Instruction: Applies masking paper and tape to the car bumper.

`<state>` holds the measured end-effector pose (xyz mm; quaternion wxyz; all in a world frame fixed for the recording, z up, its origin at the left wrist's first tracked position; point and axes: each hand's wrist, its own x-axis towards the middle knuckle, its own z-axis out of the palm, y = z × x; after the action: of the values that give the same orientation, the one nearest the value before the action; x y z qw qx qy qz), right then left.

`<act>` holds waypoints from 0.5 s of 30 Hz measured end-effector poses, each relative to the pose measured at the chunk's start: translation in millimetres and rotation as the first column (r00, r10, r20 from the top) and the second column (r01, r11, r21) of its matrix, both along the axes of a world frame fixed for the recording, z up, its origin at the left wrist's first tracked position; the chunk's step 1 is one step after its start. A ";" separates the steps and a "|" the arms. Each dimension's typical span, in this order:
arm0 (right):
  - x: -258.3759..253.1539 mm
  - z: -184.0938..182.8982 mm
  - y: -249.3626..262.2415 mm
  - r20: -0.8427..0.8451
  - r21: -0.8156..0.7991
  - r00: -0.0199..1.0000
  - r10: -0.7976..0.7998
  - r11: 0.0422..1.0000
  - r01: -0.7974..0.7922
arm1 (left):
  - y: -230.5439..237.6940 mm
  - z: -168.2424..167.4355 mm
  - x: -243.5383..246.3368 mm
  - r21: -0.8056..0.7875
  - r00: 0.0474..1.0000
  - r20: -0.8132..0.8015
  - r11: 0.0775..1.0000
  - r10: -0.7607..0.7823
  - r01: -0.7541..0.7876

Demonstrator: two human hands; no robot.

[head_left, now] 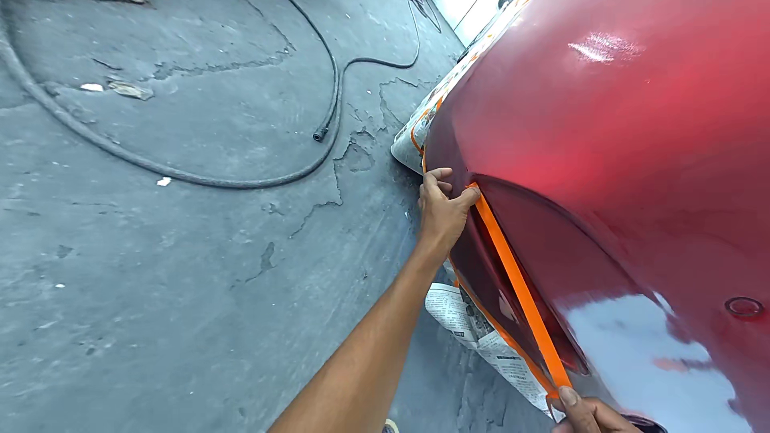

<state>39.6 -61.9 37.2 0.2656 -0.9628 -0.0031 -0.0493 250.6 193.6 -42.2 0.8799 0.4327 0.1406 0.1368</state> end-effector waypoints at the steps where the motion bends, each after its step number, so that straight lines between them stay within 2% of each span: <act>1: 0.9 1.5 0.3 0.002 -0.002 1.000 -0.026 1.000 0.026 | -0.3 -0.2 0.0 0.012 1.000 0.001 1.000 0.005 -0.005; 5: 4.7 5.4 1.4 -0.007 0.000 0.993 -0.118 0.993 0.118 | -4.3 -1.2 -3.8 0.054 1.000 0.019 0.998 0.023 -0.024; 10: 8.7 5.7 3.6 -0.005 0.126 0.981 -0.194 0.973 0.194 | -23.3 -2.7 -21.6 0.119 0.995 0.054 0.989 0.083 -0.089; 15: 10.8 8.1 11.6 -0.011 0.164 0.961 -0.277 0.947 0.275 | -46.6 -4.2 -42.2 0.136 0.989 0.085 0.981 0.125 -0.135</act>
<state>50.4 -50.3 45.3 0.3342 -0.9284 0.1341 -0.0920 208.4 147.0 -46.5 0.8410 0.4782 0.1249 0.2201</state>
